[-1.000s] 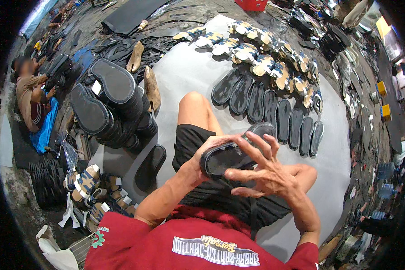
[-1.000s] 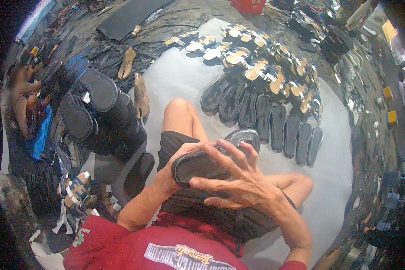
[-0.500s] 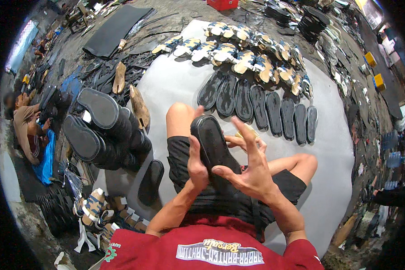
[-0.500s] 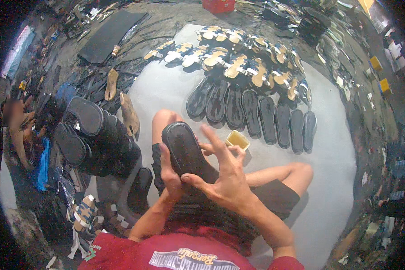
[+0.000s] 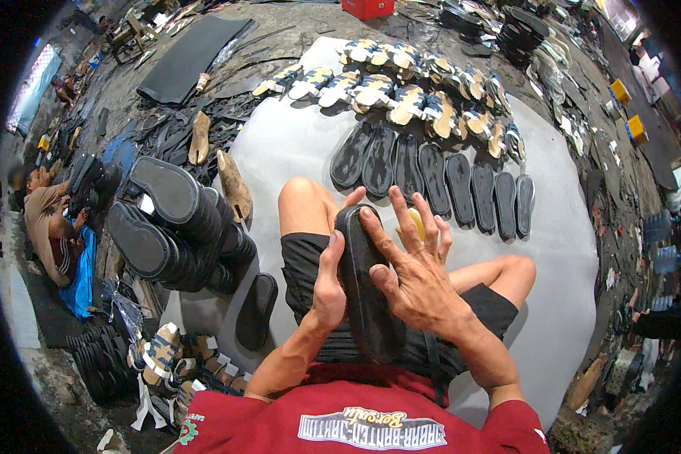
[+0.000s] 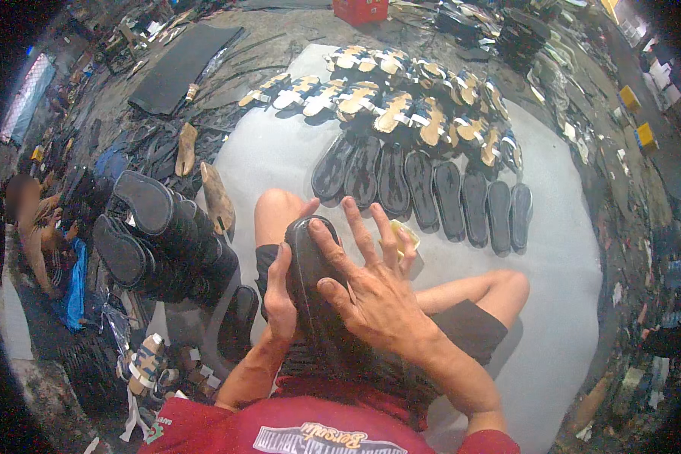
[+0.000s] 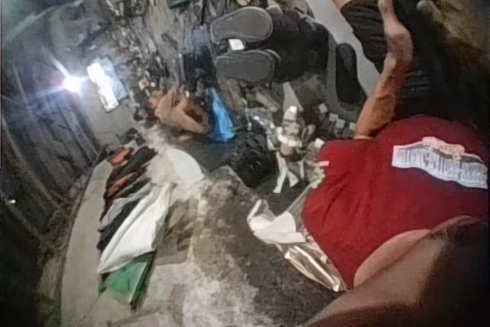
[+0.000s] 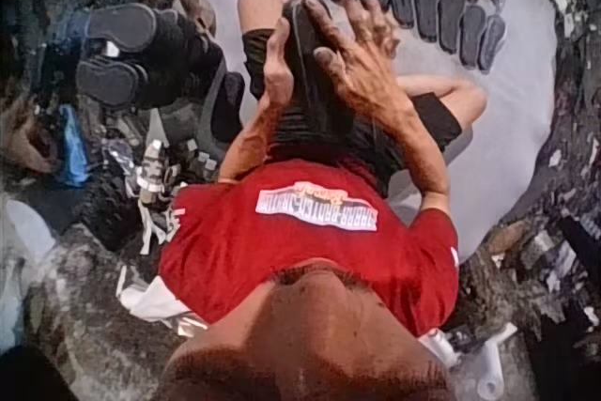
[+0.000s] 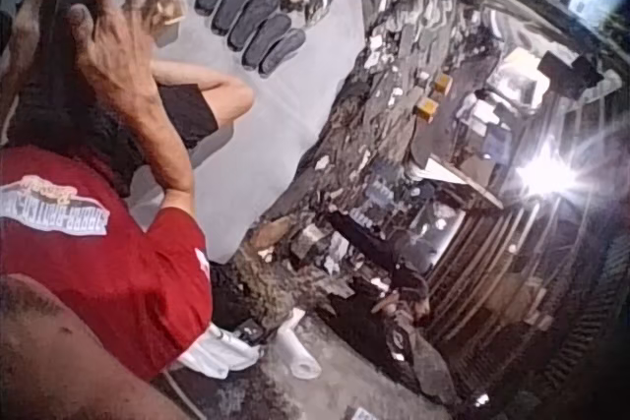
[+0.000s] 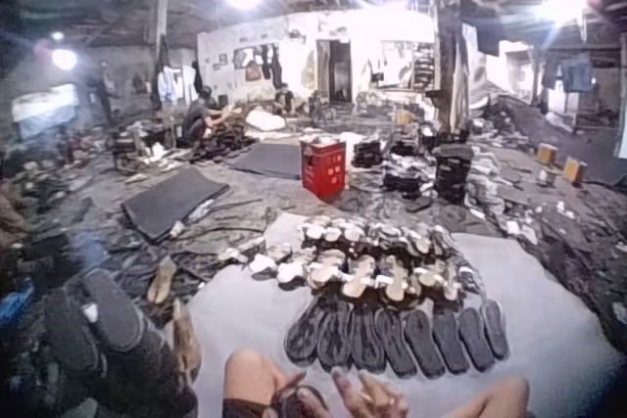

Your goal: The person sits on the floor and repeatedly applies a yellow substance from a small container onto black shoe soles using a sponge. They handle multiple soles one at a time, rubbing the substance across the surface before placing each treated sole back into a pile.

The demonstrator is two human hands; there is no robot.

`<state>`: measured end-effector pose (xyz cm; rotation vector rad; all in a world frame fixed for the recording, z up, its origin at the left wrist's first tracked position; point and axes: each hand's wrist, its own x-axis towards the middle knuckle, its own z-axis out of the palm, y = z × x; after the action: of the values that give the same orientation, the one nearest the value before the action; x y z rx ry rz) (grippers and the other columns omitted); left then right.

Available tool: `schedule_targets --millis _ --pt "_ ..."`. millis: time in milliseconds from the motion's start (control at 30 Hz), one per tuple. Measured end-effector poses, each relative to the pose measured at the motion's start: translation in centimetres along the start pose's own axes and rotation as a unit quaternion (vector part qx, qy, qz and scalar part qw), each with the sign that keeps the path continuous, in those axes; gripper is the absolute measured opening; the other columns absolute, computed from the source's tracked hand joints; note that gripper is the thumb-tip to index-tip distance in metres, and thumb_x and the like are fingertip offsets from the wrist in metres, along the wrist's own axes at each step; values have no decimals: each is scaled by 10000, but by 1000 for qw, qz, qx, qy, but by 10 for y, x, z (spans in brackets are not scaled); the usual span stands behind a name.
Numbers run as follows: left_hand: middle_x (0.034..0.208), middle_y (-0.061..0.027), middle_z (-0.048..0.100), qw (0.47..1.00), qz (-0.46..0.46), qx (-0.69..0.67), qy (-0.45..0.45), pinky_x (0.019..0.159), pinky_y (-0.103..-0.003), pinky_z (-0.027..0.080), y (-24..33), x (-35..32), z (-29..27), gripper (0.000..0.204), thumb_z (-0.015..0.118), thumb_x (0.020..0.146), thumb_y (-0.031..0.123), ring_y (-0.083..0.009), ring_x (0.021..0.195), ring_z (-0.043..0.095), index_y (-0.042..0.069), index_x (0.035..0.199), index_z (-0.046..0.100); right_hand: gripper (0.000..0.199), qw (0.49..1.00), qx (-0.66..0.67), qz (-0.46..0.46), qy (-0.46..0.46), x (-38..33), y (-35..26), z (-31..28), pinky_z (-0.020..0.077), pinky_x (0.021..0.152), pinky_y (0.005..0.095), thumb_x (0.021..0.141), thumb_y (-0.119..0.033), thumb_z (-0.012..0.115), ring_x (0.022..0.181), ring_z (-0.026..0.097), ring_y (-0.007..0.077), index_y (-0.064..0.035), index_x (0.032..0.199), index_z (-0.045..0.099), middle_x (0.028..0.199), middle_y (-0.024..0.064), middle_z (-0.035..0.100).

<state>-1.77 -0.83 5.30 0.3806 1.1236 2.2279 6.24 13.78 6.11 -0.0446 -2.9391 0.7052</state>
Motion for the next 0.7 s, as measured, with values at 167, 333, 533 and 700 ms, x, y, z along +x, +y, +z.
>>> schedule_targets --millis 167,333,533,700 --pt "1502 -72 517 999 -44 -11 -17 1257 -350 316 4 3 -6 627 266 1170 409 -169 1449 468 72 1699 273 658 1000 -2 -6 -4 3 7 1 27 1263 652 1123 -614 330 1648 79 440 -328 1716 358 1831 140 86" --pt "1472 -76 558 997 -76 -18 -5 1194 -328 403 7 7 -5 616 271 1162 399 -157 1380 536 68 1679 325 609 1000 -13 -18 -12 4 13 1 57 1255 691 1127 -552 401 1643 94 453 -380 1709 351 1831 134 91" --pt "1341 -106 664 982 -158 -100 -9 967 -321 593 13 11 -11 615 283 1152 418 -166 1136 701 72 1653 372 571 999 -22 -32 -29 6 23 -5 52 1256 682 1119 -559 409 1642 115 438 -445 1679 392 1827 130 127" --pt "1238 -153 716 965 -208 -157 -41 796 -359 665 11 15 -26 617 282 1149 426 -221 903 773 76 1648 375 565 997 -36 -53 -49 7 29 -12 45 1257 671 1103 -576 440 1643 121 428 -472 1658 425 1827 117 137"
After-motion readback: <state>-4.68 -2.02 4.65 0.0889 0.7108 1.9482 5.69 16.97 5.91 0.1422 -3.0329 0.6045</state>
